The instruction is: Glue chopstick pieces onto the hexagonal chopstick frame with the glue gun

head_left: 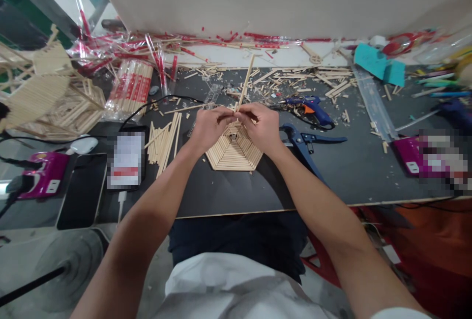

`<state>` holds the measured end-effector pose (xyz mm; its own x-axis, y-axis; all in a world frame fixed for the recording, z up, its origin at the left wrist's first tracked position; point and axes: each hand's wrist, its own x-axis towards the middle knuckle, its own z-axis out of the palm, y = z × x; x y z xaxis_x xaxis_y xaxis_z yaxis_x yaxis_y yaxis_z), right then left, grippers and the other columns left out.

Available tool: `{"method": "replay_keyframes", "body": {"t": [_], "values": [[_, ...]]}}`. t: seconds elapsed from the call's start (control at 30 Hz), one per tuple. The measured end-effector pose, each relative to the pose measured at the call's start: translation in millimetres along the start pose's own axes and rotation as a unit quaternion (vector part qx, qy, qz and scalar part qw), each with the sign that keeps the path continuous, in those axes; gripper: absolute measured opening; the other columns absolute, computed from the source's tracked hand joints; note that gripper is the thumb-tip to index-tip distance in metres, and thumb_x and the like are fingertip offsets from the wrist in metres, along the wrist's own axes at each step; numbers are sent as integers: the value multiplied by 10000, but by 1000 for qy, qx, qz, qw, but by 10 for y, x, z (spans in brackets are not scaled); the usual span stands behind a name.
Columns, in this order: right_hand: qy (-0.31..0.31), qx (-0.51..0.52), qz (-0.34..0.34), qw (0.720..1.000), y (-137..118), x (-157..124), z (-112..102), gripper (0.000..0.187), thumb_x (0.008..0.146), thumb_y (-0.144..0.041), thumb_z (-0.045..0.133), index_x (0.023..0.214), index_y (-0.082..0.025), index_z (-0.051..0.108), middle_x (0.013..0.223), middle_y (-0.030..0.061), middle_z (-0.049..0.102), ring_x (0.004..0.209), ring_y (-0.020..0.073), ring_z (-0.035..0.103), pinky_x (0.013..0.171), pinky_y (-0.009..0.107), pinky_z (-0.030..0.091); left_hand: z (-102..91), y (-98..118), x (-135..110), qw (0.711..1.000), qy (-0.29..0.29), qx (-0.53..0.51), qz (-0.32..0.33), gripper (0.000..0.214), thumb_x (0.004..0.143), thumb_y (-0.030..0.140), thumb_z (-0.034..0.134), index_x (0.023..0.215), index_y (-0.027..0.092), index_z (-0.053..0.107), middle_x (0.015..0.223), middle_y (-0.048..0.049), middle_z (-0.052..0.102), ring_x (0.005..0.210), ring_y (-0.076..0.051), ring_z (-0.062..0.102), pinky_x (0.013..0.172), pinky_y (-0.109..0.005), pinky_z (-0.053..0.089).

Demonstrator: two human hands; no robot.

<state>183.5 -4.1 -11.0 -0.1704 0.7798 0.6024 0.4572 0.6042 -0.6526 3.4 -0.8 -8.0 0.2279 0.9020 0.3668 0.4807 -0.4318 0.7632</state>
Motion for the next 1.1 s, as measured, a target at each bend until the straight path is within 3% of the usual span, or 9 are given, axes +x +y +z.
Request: {"method": "replay_keyframes", "body": {"t": [0.13,0.33,0.43,0.67,0.83,1.1], "values": [[8,13,-19,1000,-4,-5,-7,304,991,-486,598,891,-241,746,876,37,779,804,179,702,761,320,534,5,-13,-6,1000,2,0,12,157,911,301,686,840,194,775,762,-20,755,706,-148,665,717,-268,501],[-1,30,48,998,-13,-6,-1,394,941,-584,628,855,-219,747,834,36,750,727,169,654,686,314,508,13,-12,1,1000,-1,0,18,149,914,260,655,849,208,778,786,-15,769,712,-150,679,734,-269,509],[1,39,51,998,-22,-3,4,424,928,-613,630,837,-215,747,814,36,745,720,165,647,683,310,502,10,1,3,1000,1,1,29,163,912,234,631,845,208,777,796,-20,775,720,-149,687,747,-263,515],[-2,45,64,997,-15,-5,21,334,938,-522,650,857,-216,758,816,32,756,710,165,656,689,317,505,5,-5,2,1000,-3,15,17,174,896,214,604,838,210,769,819,-25,777,758,-162,696,766,-272,515],[16,57,53,997,21,-10,32,277,933,-464,674,837,-221,767,812,32,760,720,170,675,715,324,526,9,-11,3,1000,-5,-6,10,162,908,279,647,827,208,768,792,-20,764,730,-154,671,725,-265,495],[16,49,49,997,18,-21,48,344,938,-548,650,847,-238,767,839,42,765,749,184,686,738,336,538,-22,-11,-1,1000,-23,-12,11,218,929,357,656,830,205,776,753,-18,743,681,-149,632,664,-267,462]]}}
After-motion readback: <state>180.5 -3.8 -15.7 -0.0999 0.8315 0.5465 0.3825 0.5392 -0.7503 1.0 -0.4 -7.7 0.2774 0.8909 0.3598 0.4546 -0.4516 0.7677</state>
